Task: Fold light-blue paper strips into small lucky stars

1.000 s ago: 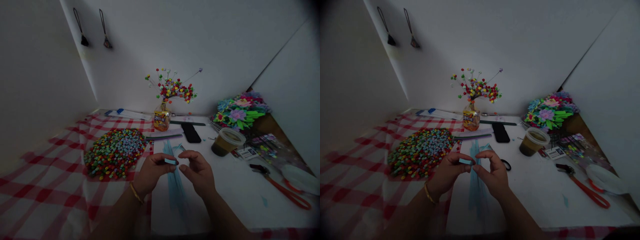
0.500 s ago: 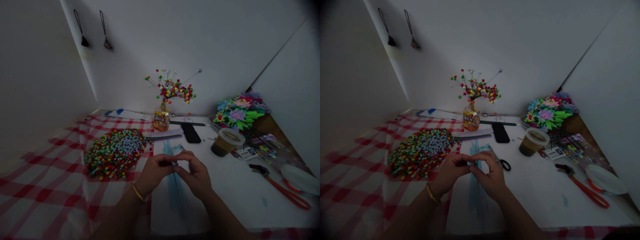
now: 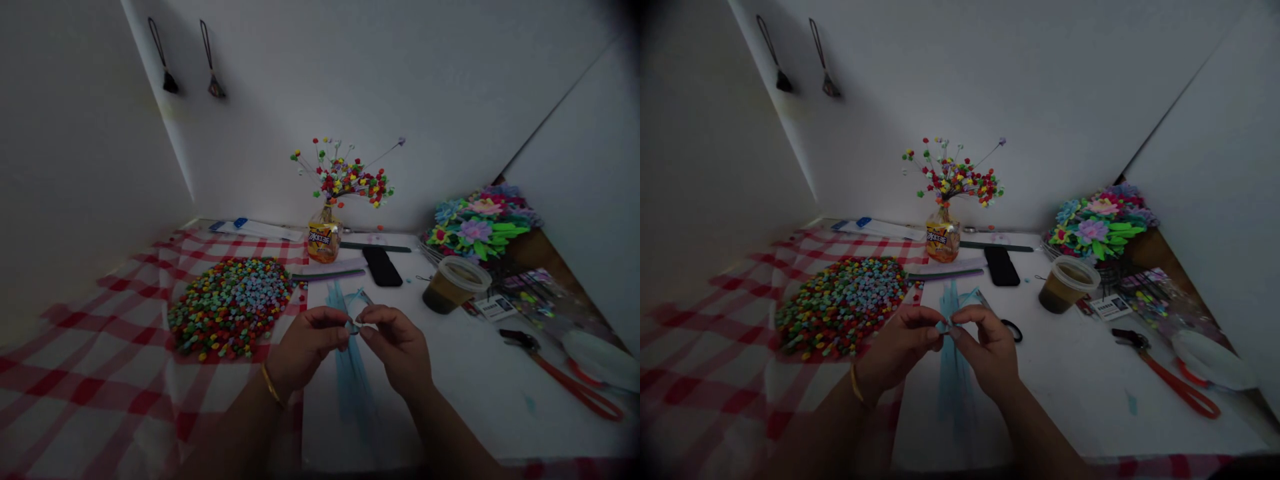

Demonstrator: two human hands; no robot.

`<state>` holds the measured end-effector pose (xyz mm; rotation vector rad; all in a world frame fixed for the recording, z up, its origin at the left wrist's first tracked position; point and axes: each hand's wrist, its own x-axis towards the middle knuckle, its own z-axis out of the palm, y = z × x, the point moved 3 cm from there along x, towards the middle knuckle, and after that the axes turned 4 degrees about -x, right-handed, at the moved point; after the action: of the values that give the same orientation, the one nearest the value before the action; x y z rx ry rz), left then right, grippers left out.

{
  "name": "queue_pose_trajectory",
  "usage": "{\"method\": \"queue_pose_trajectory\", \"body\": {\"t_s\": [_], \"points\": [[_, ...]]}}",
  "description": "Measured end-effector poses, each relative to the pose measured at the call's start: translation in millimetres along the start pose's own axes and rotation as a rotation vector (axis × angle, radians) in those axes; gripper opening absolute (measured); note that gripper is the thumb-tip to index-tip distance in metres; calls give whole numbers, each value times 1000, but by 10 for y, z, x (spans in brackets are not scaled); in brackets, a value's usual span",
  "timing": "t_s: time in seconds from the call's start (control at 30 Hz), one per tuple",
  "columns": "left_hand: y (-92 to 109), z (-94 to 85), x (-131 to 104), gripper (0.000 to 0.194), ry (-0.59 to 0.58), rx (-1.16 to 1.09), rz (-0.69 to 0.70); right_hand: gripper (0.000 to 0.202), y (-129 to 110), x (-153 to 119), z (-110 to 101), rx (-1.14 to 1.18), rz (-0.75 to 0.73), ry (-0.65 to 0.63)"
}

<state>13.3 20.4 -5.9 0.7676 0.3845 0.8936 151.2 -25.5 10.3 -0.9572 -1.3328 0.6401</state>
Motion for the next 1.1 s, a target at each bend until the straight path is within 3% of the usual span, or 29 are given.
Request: {"method": "queue_pose_trajectory", "body": {"t_s": [0.2,0.5,0.83,1.1], "points": [[-26,-7,0,19,-36,-125,-36,10,-113,-11,24,-91,-104,-22],[-14,-10,-9,24,-36,-103,-31,24,-190,-23,35,-203,-214,-111],[-7,-32,-8,23,-31,-57,-41,22,-187,-42,32,-240,-196,-164],[17,7,-23,22,-48,-19,-33,20,-183,-31,38,-258,-189,-134]]}}
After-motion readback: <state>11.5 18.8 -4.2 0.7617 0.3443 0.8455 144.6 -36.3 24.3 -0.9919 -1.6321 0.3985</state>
